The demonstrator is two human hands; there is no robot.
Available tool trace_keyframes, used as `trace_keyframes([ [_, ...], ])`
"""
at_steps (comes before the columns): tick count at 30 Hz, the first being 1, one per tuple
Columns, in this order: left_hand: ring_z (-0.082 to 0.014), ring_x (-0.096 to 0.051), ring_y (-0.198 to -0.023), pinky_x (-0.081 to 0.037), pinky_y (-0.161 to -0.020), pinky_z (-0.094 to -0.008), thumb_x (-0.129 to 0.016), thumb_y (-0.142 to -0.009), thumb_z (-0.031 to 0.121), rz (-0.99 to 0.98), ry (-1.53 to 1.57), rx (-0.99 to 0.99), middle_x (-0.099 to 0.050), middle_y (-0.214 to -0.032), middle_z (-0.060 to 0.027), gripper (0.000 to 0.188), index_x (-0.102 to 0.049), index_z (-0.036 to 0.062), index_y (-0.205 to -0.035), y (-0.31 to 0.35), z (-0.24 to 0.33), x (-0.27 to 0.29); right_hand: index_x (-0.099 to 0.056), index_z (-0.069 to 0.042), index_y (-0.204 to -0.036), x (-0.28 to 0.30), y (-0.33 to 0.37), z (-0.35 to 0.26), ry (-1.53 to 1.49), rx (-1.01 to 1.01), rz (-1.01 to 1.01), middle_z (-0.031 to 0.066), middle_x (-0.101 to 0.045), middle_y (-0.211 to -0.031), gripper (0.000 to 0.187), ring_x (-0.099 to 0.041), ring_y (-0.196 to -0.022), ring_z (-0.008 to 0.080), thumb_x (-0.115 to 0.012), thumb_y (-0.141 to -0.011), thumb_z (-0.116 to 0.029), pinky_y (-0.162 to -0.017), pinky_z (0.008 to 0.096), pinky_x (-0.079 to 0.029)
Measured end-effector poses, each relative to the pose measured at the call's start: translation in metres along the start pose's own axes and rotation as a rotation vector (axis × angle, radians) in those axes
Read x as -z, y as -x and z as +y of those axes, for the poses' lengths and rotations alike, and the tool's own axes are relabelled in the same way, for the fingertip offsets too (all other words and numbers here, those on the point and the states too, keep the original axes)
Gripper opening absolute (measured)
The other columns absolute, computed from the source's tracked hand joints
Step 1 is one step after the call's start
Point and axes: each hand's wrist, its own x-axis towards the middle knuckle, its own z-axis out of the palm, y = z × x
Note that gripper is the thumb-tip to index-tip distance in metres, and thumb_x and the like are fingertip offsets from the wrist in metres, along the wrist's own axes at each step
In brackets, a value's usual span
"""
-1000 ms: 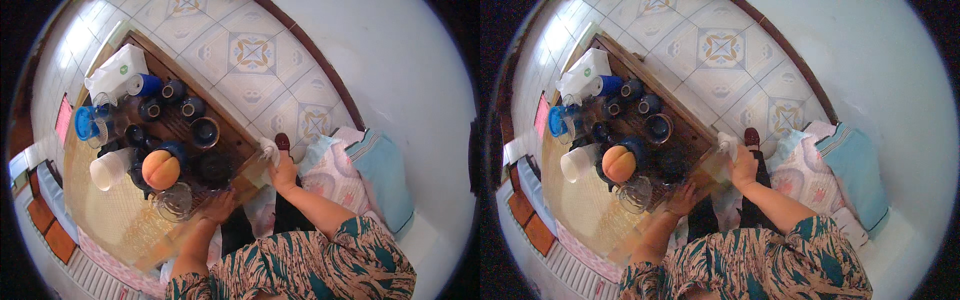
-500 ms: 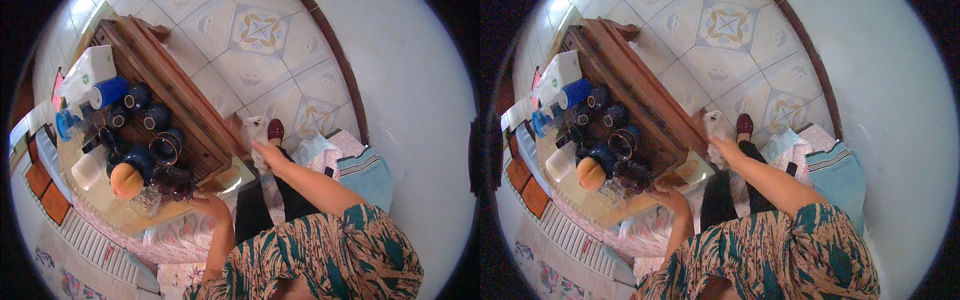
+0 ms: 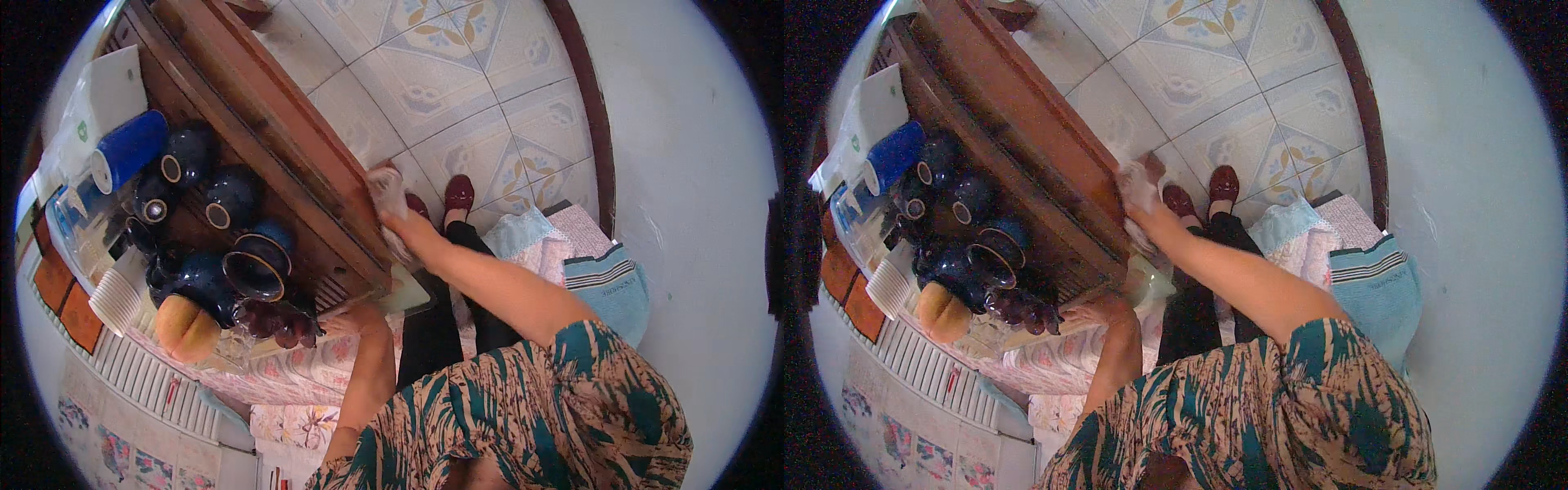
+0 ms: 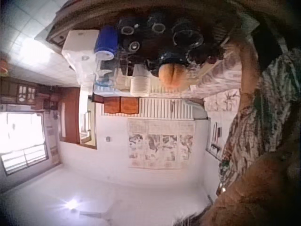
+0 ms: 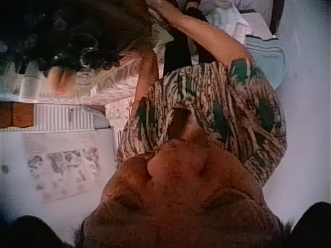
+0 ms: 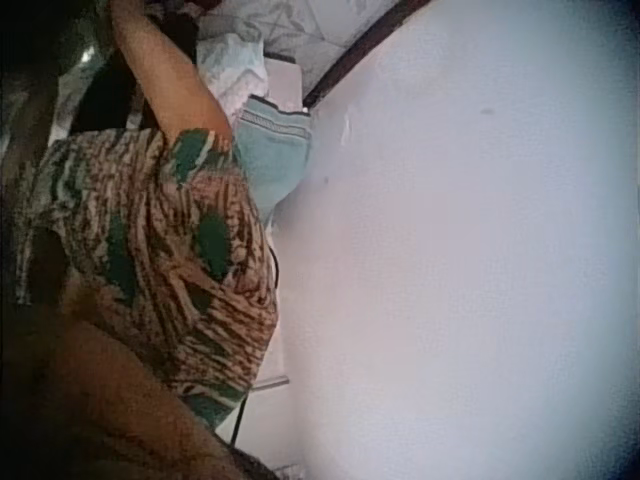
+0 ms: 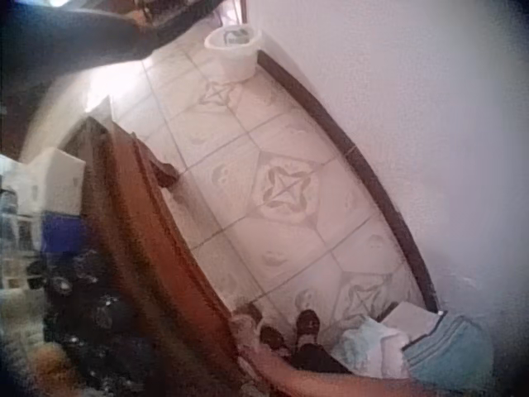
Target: The person wipes down the white frame of a bed headboard and then cleans the wooden frame and glass top of a coffee table using a cloth.
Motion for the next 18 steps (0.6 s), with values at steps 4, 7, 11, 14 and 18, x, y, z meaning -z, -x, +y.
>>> trace_keyframes([
  [4,-0.0454,-0.05,-0.101,-0.041,-0.084,-0.0515,-0.072,-0.069,0.046,-0.326,0.2,0.282,-0.049,-0.117,-0.0304,0.085,-0.043,-0.0134,-0.122,0.028,0.007,0.001,-0.049,-0.002,-0.133,-0.064,-0.054,-0.134,0.2,0.332,-0.109,0.01,-0.052,-0.131,0.065,-0.047,-0.119,0.0205,-0.043,-0.093,-0.054,-0.103,0.0317,-0.031],
  [7,-0.0444,-0.052,-0.103,-0.041,-0.088,-0.051,-0.077,-0.062,0.049,-0.475,0.184,0.289,-0.049,-0.121,-0.0299,0.09,-0.045,-0.0078,-0.124,0.014,0.014,0.012,-0.049,-0.001,-0.132,-0.082,-0.077,-0.202,0.284,0.459,-0.168,0.0118,-0.054,-0.128,0.066,-0.049,-0.116,0.0221,-0.042,-0.094,-0.054,-0.102,0.0326,-0.032],
  [11,-0.0408,-0.049,-0.113,-0.035,-0.1,-0.0484,-0.079,-0.061,0.047,-0.558,0.29,0.446,-0.052,-0.123,-0.0252,0.086,-0.049,-0.0043,-0.123,-0.02,0.028,0.032,-0.05,0.0,-0.129,-0.07,-0.083,-0.172,0.354,0.501,-0.112,0.0134,-0.057,-0.123,0.065,-0.05,-0.111,0.0224,-0.043,-0.093,-0.054,-0.099,0.0335,-0.034],
  [14,-0.0389,-0.045,-0.119,-0.03,-0.105,-0.0482,-0.073,-0.07,0.041,-0.456,0.268,0.464,-0.054,-0.122,-0.0219,0.069,-0.053,-0.0034,-0.119,-0.001,0.027,0.019,-0.052,-0.003,-0.128,-0.055,-0.021,-0.114,0.368,0.278,-0.018,0.01,-0.052,-0.129,0.056,-0.046,-0.119,0.0206,-0.047,-0.094,-0.048,-0.1,0.0334,-0.034],
  [18,-0.0382,-0.044,-0.119,-0.028,-0.105,-0.0483,-0.062,-0.081,0.033,-0.534,0.12,0.44,-0.054,-0.122,-0.0233,0.051,-0.056,-0.0034,-0.116,-0.01,0.046,0.02,-0.048,-0.012,-0.131,-0.003,0.052,-0.034,-0.364,-0.076,-0.082,0.0041,-0.052,-0.128,0.047,-0.048,-0.117,0.0172,-0.056,-0.091,-0.036,-0.099,0.0349,-0.037],
])
